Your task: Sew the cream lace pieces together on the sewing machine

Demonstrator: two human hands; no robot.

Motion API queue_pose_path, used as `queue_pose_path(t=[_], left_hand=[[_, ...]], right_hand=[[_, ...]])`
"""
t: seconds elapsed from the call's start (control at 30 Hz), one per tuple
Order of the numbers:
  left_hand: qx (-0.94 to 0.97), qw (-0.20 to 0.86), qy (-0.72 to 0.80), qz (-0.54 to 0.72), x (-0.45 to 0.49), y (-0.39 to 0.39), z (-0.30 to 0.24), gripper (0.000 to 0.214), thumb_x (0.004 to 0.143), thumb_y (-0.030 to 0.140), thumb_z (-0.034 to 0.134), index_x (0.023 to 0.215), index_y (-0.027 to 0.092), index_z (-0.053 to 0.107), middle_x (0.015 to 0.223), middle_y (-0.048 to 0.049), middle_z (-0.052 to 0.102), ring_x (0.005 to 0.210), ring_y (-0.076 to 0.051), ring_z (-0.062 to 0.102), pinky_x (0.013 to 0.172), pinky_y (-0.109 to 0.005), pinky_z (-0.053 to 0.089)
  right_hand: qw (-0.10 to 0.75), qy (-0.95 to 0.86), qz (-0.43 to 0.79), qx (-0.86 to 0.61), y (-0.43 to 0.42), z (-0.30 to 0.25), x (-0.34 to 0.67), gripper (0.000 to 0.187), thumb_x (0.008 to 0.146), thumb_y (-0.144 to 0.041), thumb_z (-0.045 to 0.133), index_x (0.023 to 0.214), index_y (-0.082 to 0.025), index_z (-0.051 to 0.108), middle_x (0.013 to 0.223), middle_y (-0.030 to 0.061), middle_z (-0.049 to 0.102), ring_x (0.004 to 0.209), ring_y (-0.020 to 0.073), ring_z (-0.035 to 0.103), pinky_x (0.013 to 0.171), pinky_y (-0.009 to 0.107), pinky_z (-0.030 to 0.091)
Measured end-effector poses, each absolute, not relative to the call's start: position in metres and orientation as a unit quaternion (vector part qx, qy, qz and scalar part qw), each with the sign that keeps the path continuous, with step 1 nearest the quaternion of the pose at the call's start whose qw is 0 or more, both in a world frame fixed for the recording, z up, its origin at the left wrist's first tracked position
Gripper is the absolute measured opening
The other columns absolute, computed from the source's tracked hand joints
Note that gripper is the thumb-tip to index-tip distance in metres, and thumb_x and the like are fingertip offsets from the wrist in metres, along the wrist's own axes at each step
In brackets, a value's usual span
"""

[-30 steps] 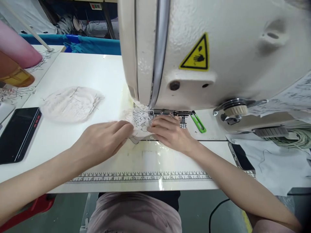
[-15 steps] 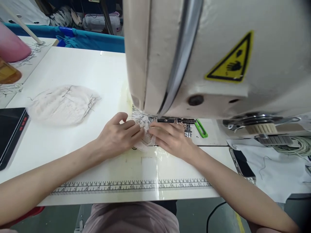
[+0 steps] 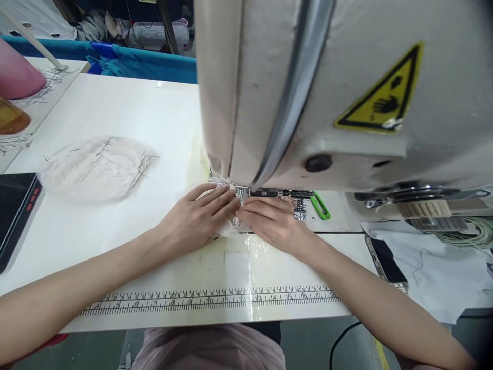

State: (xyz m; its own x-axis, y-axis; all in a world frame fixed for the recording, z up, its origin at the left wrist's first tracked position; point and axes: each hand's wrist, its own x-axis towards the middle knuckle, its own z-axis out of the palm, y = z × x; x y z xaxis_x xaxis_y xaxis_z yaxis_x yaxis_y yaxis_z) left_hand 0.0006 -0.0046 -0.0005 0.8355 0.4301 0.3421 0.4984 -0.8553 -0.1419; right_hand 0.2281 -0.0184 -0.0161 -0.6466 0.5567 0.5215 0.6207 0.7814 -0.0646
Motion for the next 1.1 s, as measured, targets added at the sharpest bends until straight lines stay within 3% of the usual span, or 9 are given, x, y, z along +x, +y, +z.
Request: queue_pose_path(t=[0.43, 0.73, 1.1], left_hand=[[-0.949, 0.089, -0.266, -0.141, 0.004, -0.005, 0.001, 0.041, 0.088, 0.012, 0.043, 0.127, 0.008, 0.057, 0.130, -0.0135, 0.062, 0.121, -0.027, 0.059, 0.102, -0.044, 0.046], [-0.946, 0.097, -0.281, -0.126, 0.008, -0.007, 0.001, 0.039, 0.091, 0.015, 0.045, 0.128, 0.008, 0.057, 0.130, -0.0151, 0.061, 0.121, -0.030, 0.057, 0.100, -0.045, 0.046], [-0.942, 0.128, -0.281, -0.130, 0.009, -0.008, 0.000, 0.039, 0.091, 0.010, 0.042, 0.127, 0.010, 0.057, 0.129, -0.0119, 0.063, 0.121, -0.025, 0.058, 0.103, -0.043, 0.042]], right_hand=[[0.243, -0.916, -0.004, -0.320, -0.012, -0.016, 0.233, 0.026, 0.092, -0.008, 0.047, 0.098, -0.024, 0.067, 0.092, 0.0001, 0.069, 0.090, 0.0140, 0.061, 0.077, 0.031, 0.049], [0.229, -0.882, -0.052, -0.408, -0.022, 0.000, 0.234, 0.017, 0.092, -0.018, 0.053, 0.091, -0.027, 0.067, 0.084, -0.0034, 0.070, 0.075, 0.0134, 0.060, 0.068, 0.031, 0.044], [0.265, -0.898, -0.026, -0.350, -0.011, -0.008, 0.239, 0.019, 0.091, -0.013, 0.053, 0.097, -0.022, 0.067, 0.093, 0.0004, 0.072, 0.084, 0.0137, 0.065, 0.073, 0.030, 0.051]])
